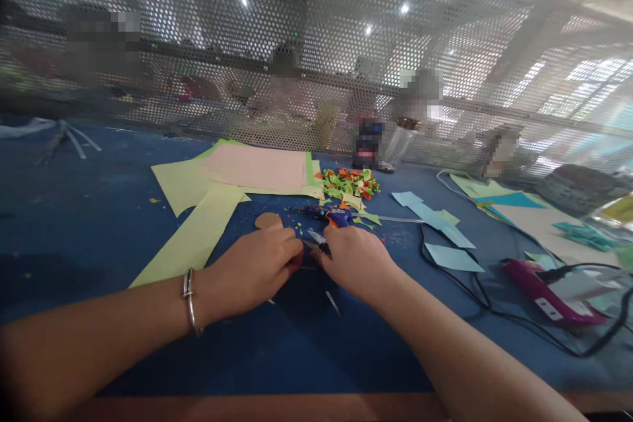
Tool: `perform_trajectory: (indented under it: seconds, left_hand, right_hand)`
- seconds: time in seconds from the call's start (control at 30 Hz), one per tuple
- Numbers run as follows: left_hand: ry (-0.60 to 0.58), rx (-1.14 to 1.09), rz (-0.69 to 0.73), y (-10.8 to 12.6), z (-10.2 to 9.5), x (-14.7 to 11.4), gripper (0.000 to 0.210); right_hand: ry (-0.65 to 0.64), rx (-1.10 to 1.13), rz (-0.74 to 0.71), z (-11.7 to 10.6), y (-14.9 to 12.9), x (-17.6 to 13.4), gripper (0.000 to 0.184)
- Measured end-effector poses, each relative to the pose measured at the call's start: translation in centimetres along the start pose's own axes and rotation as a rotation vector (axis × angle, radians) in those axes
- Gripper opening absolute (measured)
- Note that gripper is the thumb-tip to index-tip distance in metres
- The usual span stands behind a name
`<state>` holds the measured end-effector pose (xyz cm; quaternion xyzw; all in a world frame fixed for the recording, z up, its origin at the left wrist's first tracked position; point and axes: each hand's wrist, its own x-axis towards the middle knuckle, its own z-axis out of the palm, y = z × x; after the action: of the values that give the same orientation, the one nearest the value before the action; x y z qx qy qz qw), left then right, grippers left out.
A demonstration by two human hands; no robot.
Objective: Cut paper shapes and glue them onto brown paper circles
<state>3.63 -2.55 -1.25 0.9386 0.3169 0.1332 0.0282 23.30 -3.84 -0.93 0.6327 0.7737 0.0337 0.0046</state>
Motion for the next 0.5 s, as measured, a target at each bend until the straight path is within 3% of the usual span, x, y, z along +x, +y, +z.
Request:
perform_trajectory:
  seconds: [0.17, 0.37, 0.5]
  left_hand:
    - [0.159, -0.428, -0.176, -1.3, -1.6, -0.1, 0.012]
    - [0.2, -1.192, -0.48, -2.6, -2.7, -0.3, 0.017]
    - [0.212, -1.465, -0.547, -2.7, -2.1, -0.2, 0.018]
  right_hand:
    - [-0.001, 0.004, -0.026, 0.0, -0.1, -0.1, 0.029]
    - [0.011, -0.067, 0.016, -0.4, -0.6, -0.2, 0.031]
    - [0.193, -0.069, 0.002, -0.7, -0.9, -0.6, 0.028]
